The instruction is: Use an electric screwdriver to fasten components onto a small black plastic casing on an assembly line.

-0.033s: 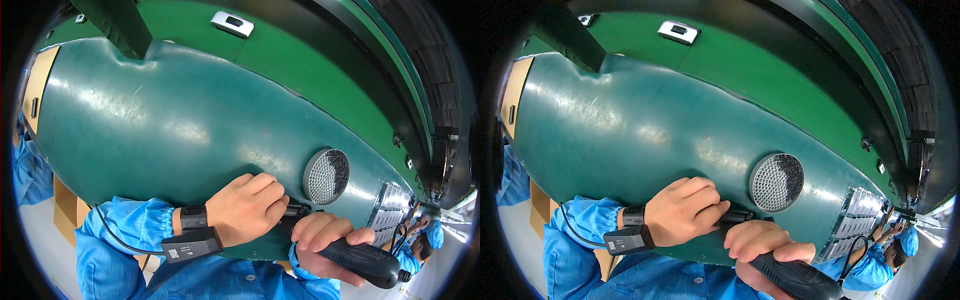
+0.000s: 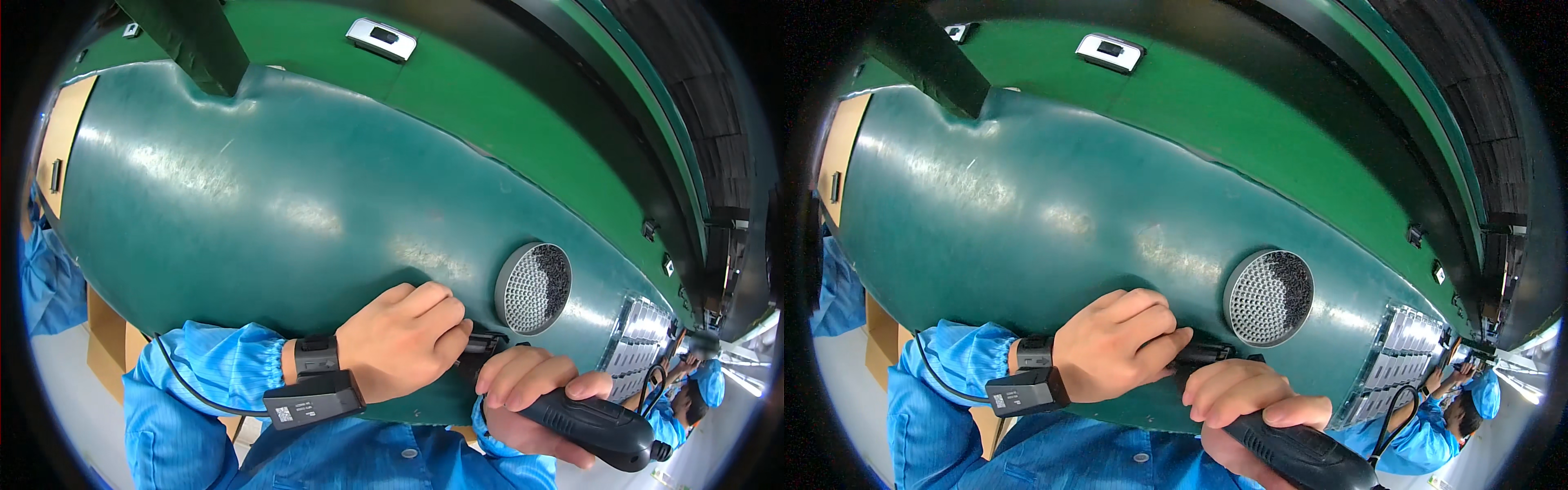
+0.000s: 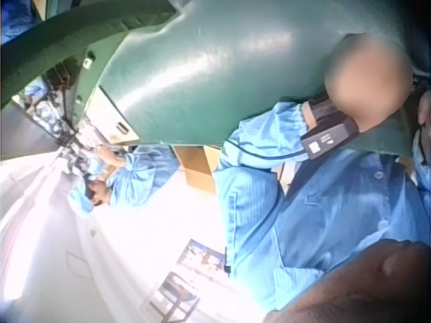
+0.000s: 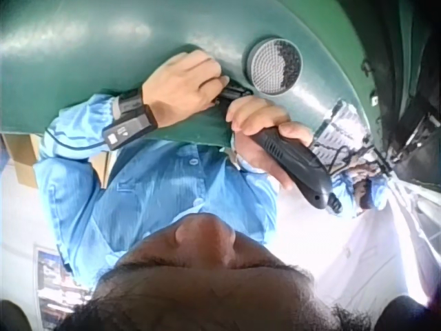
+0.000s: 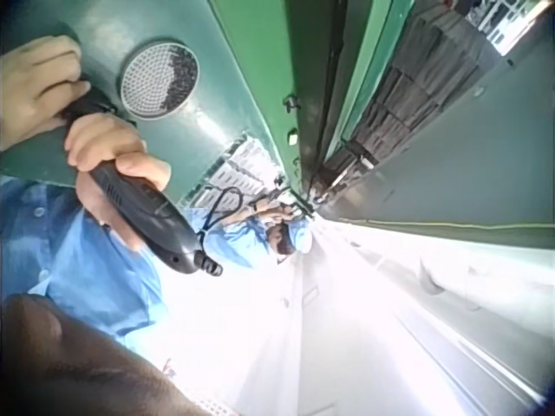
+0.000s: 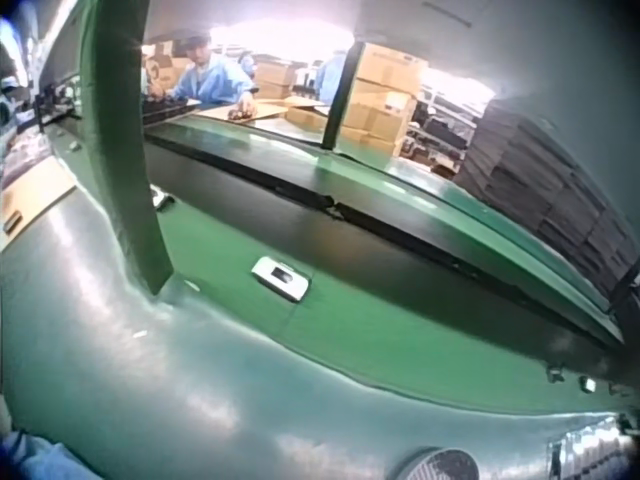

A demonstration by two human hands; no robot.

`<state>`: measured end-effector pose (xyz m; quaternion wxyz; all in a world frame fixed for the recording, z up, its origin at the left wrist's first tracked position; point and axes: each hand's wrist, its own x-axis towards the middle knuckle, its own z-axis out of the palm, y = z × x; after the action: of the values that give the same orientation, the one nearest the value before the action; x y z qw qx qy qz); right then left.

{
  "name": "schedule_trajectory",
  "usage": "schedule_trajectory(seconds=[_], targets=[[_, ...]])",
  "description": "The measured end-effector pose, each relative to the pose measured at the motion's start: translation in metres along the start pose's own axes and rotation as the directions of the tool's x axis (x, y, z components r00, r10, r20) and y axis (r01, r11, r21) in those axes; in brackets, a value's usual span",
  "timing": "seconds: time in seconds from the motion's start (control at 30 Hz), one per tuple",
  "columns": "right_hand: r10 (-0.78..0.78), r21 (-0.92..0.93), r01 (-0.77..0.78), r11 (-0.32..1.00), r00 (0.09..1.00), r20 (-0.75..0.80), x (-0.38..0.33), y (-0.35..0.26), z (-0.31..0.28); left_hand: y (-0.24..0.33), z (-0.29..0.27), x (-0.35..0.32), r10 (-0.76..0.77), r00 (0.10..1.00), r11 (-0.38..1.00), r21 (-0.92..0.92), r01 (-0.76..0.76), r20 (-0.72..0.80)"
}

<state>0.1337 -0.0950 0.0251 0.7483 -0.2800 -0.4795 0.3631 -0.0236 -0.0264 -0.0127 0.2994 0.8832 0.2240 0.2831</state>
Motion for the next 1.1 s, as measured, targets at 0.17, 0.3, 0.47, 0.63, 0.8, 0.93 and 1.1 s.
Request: schedule_trajectory(seconds=[0.17,0.3,0.47,0.63,0.8,0.93,1.1], targets=[[0.009,-0.003,-0.009,1.0,1.0,-0.006,-0.001,0.0,0.004,0.0,-0.001,-0.001,-0.005,1.0,1.0,-0.005,0.005,-0.009],[0.008,-0.028,-0.008,1.0,1.0,-0.001,-0.004,0.0,0.004,0.0,0.003,-0.001,-0.001,1.0,1.0,-0.008,0.001,-0.018],[-0.028,-0.057,0.029,0.998,0.999,0.02,-0.008,0.007,0.006,-0.003,0.003,0.0,0.005,1.0,1.0,-0.007,-0.005,-0.018],[-0.086,-0.118,0.117,0.986,0.967,0.238,-0.001,0.003,0.01,0.0,-0.001,0.002,0.002,1.0,1.0,0.009,-0.002,-0.018],[-0.098,-0.188,0.146,0.971,0.966,0.24,0.008,-0.019,0.006,0.019,-0.005,0.022,0.034,0.999,0.999,0.015,-0.033,-0.024],[-0.004,-0.144,0.046,0.989,0.959,0.284,0.028,-0.04,-0.008,0.035,-0.017,0.033,0.003,0.999,1.0,0.006,-0.003,0.041],[-0.146,-0.003,0.149,0.989,0.969,-0.199,0.058,-0.1,-0.074,0.055,-0.019,0.055,-0.014,0.995,1.0,-0.026,0.016,0.1]])
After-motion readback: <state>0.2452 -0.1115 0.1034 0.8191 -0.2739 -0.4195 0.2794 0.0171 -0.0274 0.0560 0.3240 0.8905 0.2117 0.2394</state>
